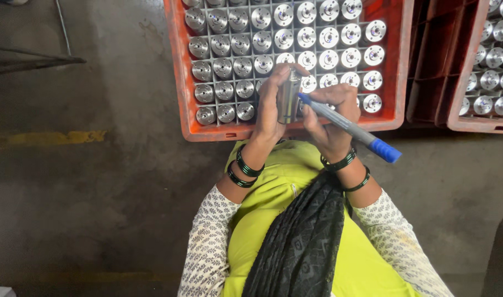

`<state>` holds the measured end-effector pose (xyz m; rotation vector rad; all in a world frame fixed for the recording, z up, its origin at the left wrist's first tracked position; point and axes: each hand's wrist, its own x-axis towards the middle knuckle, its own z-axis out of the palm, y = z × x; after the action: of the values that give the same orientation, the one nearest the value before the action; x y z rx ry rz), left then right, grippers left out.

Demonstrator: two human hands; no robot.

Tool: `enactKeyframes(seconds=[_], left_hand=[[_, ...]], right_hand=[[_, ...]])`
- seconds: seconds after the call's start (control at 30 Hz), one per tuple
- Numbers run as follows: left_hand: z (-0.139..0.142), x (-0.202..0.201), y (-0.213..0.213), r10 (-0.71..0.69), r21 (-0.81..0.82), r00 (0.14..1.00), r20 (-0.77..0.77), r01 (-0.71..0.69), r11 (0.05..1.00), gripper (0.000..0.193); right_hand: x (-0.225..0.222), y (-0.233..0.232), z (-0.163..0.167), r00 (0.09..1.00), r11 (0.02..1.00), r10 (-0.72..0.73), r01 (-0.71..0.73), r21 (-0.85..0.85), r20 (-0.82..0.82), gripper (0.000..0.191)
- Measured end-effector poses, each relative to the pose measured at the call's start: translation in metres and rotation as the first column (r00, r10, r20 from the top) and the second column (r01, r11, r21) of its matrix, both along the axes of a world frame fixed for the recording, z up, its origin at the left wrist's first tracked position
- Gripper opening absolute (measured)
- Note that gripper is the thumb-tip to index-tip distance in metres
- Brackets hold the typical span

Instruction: The person picks cylindrical metal components one at a time from red plastic trays, marks each with a blue permanent marker, and places it back into the tray. They occasionally reposition or swap trays on the steel work table and continue marking parts from the next tray.

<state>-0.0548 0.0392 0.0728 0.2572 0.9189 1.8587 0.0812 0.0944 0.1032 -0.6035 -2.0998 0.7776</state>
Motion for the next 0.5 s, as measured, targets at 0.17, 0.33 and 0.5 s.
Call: enactKeyframes(seconds=[0.17, 0.33, 0.5], left_hand=[[0.008, -0.001, 0.003, 0.016, -0.069, 0.998, -0.055, -0.020, 0.997, 0.038], [-0.002, 0.001, 0.008, 0.036, -0.034, 0.995, 0.093, -0.033, 0.999, 0.040], [-0.017, 0.004, 0.009, 0.074, -0.062, 0.997, -0.022, -0.075, 0.995, 0.036]], right_hand=[[0.006, -0.013, -0.003, 0.998, 0.996, 0.055, -0.055, -0.071, 0.006, 0.024], [0.006, -0.001, -0.006, 1.000, 1.000, -0.024, 0.024, -0.008, -0.004, 0.024], [0.008, -0.009, -0.002, 0.999, 1.000, 0.022, -0.021, -0.013, 0.043, 0.024]])
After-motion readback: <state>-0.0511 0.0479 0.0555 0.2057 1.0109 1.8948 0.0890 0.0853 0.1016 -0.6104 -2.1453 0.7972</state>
